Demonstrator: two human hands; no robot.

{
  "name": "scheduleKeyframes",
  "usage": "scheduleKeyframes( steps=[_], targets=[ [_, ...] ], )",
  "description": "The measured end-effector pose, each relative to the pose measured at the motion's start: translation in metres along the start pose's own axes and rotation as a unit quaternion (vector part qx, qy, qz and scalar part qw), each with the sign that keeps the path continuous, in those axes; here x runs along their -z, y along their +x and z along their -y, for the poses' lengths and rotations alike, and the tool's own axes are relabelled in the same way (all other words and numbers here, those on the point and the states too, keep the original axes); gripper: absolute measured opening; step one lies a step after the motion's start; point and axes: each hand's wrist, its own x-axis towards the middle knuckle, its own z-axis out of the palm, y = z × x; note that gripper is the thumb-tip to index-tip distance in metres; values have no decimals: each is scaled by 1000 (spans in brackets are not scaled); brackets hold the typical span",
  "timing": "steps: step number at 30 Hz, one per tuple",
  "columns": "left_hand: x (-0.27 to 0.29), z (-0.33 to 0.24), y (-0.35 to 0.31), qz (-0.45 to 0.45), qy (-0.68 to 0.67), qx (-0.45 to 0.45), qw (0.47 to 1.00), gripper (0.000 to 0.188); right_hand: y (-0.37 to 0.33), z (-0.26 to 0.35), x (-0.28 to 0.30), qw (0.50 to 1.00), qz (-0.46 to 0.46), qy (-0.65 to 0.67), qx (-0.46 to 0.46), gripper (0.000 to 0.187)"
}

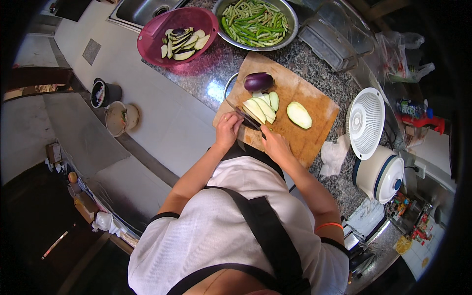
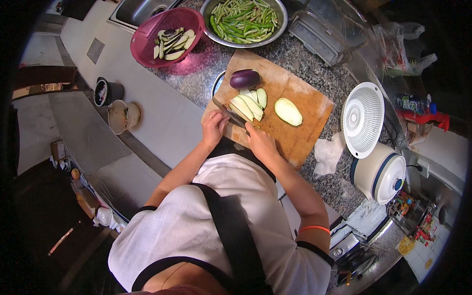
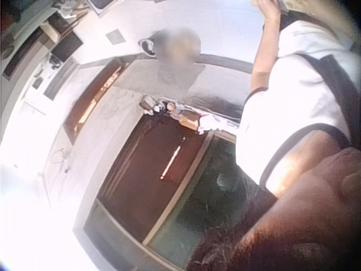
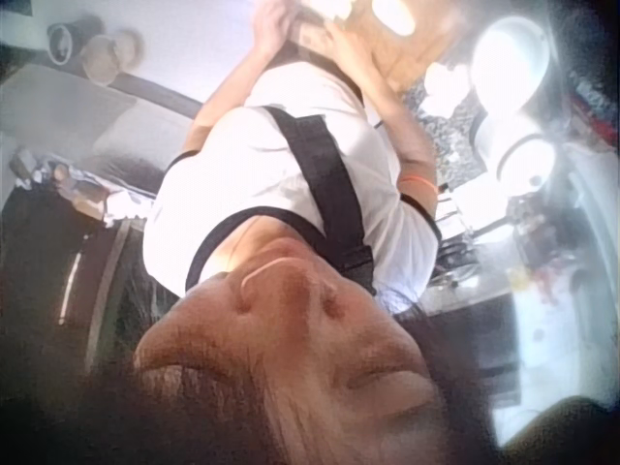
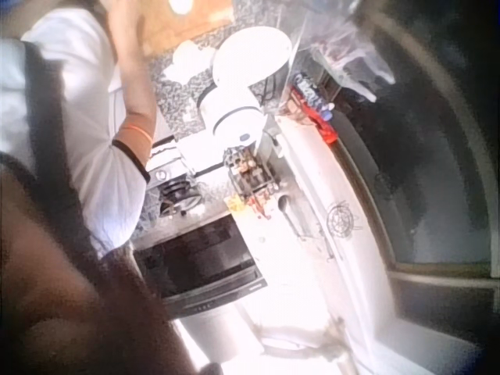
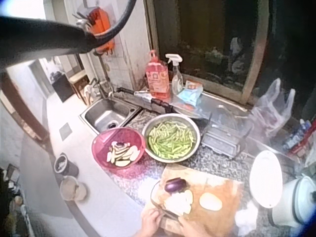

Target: The person slices eggplant into thin pieces on a cutting board using a cleaver and places the slices into a purple bowl.

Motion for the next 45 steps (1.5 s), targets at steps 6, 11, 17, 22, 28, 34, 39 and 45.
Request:
scheduleKeyframes(
  steps=[6,11,17,22,28,34,39,45],
  targets=[
    [0,1,2,-16,-24,8,1000,10,-3,8,29,999,10,18,-36,24],
    [8,-3,3,33,25,27,999,9,-32,8,38,999,46,-14,3,21],
    [6,-3,2,4,-12,14,1000,11,-49,4,33,999,39,-27,-23,22],
    [5,-1,0,21,4,23,1000,10,-21,14,20,999,42,-22,-22,22],
    [2,2,2,1,-34,7,999,8,17,2,1,998,-9,50,-30,21],
    [6,0,5,14,-25,30,999,10,-21,17,32,1000,23,4,-17,20],
    [8,3,3,28,-16,28,999,10,-42,13,35,998,45,-18,-31,20],
    [7,5,0,22,-6,13,1000,11,-40,17,29,997,57,-35,-49,20]
  ],
)
